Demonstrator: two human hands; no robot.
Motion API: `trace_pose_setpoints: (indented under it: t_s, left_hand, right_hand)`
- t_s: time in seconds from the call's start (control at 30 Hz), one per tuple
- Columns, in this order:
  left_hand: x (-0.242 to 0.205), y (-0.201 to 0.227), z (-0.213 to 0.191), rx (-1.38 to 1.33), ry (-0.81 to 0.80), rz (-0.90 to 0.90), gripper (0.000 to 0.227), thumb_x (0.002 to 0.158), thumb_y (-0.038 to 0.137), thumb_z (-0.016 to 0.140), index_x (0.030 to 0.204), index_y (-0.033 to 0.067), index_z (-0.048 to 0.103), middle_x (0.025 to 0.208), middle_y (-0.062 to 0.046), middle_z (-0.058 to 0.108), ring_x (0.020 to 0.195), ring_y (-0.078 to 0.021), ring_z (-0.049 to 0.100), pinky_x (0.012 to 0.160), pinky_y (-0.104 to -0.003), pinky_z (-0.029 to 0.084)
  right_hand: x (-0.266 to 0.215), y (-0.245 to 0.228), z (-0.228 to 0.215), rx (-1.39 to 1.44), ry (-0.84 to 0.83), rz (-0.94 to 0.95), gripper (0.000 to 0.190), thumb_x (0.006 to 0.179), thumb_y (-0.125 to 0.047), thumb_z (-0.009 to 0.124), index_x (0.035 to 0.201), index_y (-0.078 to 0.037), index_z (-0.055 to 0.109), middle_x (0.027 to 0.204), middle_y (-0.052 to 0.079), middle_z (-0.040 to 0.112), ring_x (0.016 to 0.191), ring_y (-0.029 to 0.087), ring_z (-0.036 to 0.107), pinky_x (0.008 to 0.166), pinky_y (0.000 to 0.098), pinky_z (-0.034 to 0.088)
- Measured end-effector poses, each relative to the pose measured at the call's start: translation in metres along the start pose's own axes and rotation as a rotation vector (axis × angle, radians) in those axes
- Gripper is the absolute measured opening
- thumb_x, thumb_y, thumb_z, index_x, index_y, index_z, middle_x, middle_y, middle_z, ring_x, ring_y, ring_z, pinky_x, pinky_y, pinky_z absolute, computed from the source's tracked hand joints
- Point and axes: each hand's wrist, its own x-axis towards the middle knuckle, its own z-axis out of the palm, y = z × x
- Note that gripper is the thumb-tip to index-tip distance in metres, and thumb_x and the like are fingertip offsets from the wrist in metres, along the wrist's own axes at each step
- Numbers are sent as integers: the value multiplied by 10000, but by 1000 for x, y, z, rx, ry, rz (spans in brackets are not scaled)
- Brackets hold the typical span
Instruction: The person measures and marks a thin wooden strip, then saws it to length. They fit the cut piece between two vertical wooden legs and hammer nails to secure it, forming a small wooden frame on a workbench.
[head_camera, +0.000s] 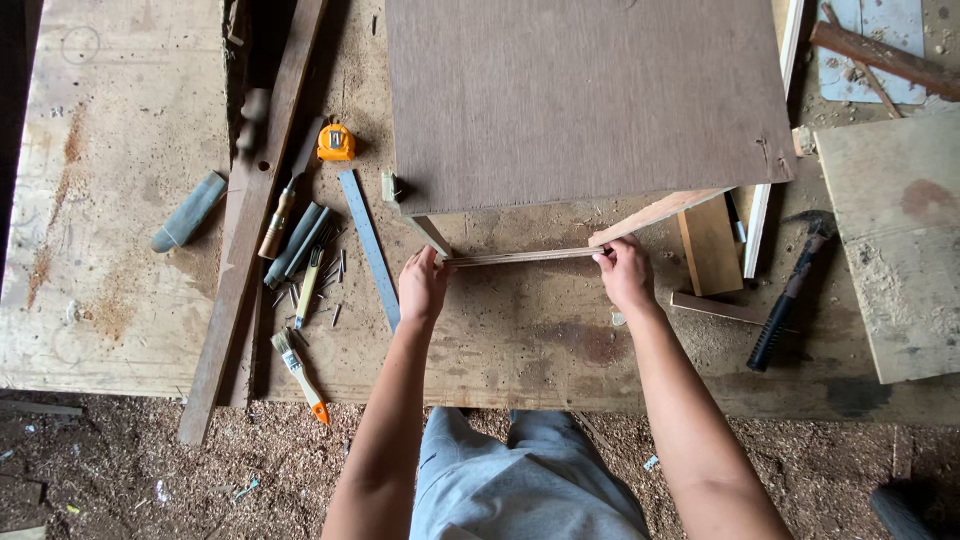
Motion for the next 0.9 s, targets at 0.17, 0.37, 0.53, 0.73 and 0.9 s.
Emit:
trace_pose_setpoints:
  t_s: [0.17, 0.37, 0.53, 0.73, 0.9]
  left_hand:
    - [1, -4, 4, 19, -25, -13, 269, 863, 125, 775, 1039, 9, 608, 935, -162, 709, 911, -329, 677, 835, -437, 540]
    - [-4, -10, 10, 58, -26, -23, 273, 876, 141, 776, 1023, 9, 588, 967, -171, 710, 939, -342, 680, 830, -442, 547]
    - [-2, -13, 13, 84, -51, -38, 304, 868, 169, 785, 1039, 14, 588, 962, -160, 722, 926, -328, 694, 827, -432, 556]
    - [0, -10, 11, 64, -44, -62, 379, 900, 220, 773, 1189, 28, 622, 980, -144, 751, 882, -285, 726, 828, -401, 576]
    - [-2, -8, 9, 65, -54, -63, 458, 867, 218, 781, 1248, 23, 618, 1015, -156, 755, 894, -289, 727, 817, -401, 575]
  right_hand:
    - [3, -2, -4, -11, -8, -31, 327, 871, -56, 772, 1186, -135, 738, 1111, 70, 700, 850, 204, 701, 783, 346, 570]
    - [-1, -2, -5, -8, 2, -41, 351, 862, -38, 765, 1196, -139, 734, 1096, 69, 698, 858, 200, 703, 780, 343, 574]
    - [2, 3, -1, -6, -8, -32, 338, 872, -34, 761, 1192, -139, 732, 1103, 61, 691, 857, 196, 701, 782, 335, 577]
    - [8, 19, 14, 0, -23, -34, 293, 883, -40, 747, 1169, -102, 728, 1163, 71, 668, 928, 198, 683, 859, 331, 577]
    - [12, 31, 24, -49, -41, 39, 254, 894, -69, 747, 1145, -59, 708, 1153, 72, 658, 948, 197, 677, 888, 333, 573]
